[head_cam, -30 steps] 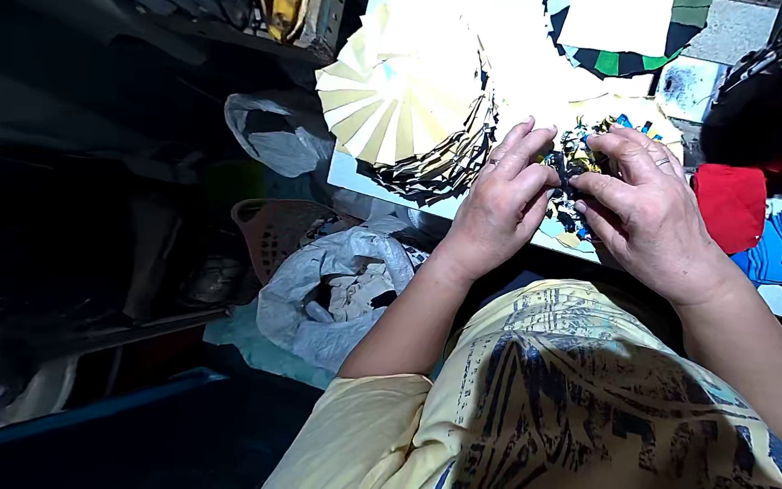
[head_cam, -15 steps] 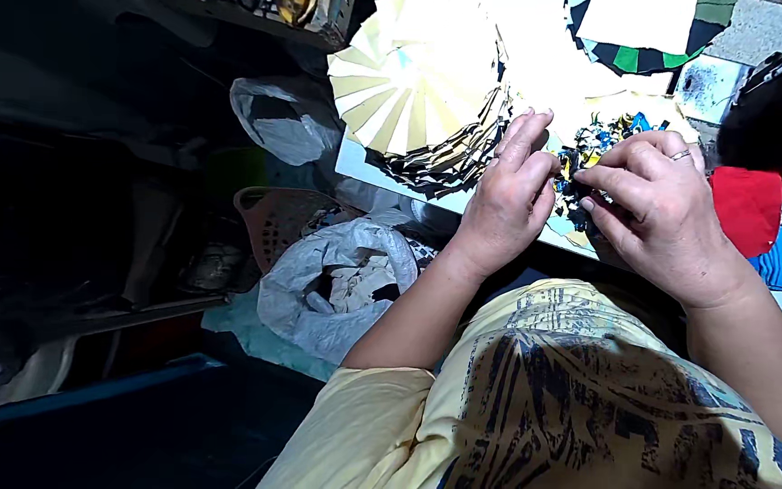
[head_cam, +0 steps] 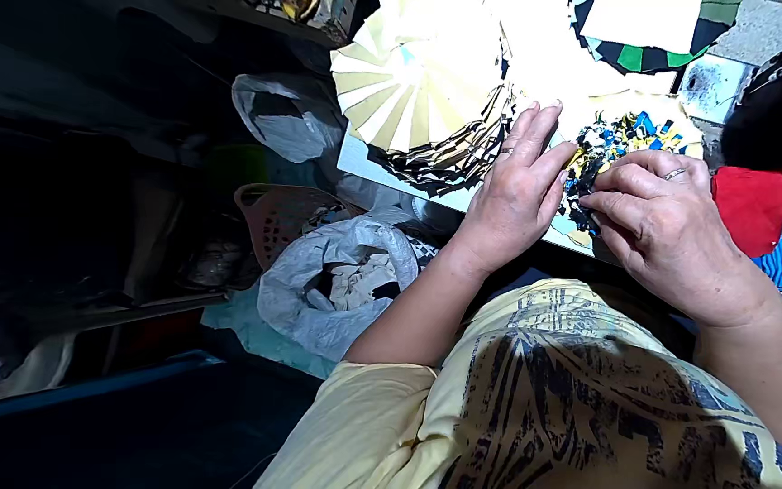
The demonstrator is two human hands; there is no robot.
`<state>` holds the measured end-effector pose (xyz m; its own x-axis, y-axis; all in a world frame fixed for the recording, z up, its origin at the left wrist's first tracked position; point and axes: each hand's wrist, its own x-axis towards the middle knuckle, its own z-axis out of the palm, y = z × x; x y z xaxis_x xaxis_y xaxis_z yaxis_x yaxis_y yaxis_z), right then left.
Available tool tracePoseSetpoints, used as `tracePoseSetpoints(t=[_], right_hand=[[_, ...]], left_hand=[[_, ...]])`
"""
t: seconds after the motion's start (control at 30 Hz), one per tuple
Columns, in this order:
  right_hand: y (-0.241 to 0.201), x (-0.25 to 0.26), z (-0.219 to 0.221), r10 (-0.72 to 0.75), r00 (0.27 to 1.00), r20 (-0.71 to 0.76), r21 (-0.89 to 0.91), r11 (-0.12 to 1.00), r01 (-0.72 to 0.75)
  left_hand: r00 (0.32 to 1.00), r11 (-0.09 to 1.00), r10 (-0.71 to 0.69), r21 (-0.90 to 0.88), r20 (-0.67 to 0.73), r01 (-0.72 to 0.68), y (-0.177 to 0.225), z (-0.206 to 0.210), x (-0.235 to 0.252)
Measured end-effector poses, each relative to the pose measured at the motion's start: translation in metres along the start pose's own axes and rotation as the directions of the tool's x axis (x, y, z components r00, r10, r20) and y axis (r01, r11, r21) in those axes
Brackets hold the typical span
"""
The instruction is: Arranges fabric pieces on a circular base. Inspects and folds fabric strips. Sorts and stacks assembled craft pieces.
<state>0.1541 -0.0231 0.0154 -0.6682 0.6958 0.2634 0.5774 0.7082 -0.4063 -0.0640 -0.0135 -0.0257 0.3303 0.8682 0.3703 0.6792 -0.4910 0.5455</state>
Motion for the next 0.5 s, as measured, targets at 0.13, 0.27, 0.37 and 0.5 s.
tracePoseSetpoints(t=[0.13, 0.27, 0.37, 0.5], right_hand=[[0.003, 0.001, -0.003, 0.008, 0.997, -0.08, 0.058, 0.998, -0.004], [0.005, 0.003, 0.001, 0.039, 0.997, -0.072, 0.037, 0.999, -0.036], [0.007, 0.002, 0.008, 0.048, 0.996, -0.069, 0.009, 0.999, -0.047], [0.008, 0.002, 0.007, 0.082, 0.986, -0.142, 0.037, 0.996, -0.078]], left_hand=[[0.999, 0.999, 0.02, -0.049, -0.031, -0.021, -0.001, 0.0, -0.001], [0.995, 0.991, 0.076, -0.104, -0.065, -0.083, -0.004, -0.001, -0.002], [0.996, 0.992, 0.092, -0.09, -0.019, -0.094, -0.004, -0.002, -0.003], [0.994, 0.99, 0.108, -0.091, -0.007, -0.108, -0.004, -0.003, -0.002]])
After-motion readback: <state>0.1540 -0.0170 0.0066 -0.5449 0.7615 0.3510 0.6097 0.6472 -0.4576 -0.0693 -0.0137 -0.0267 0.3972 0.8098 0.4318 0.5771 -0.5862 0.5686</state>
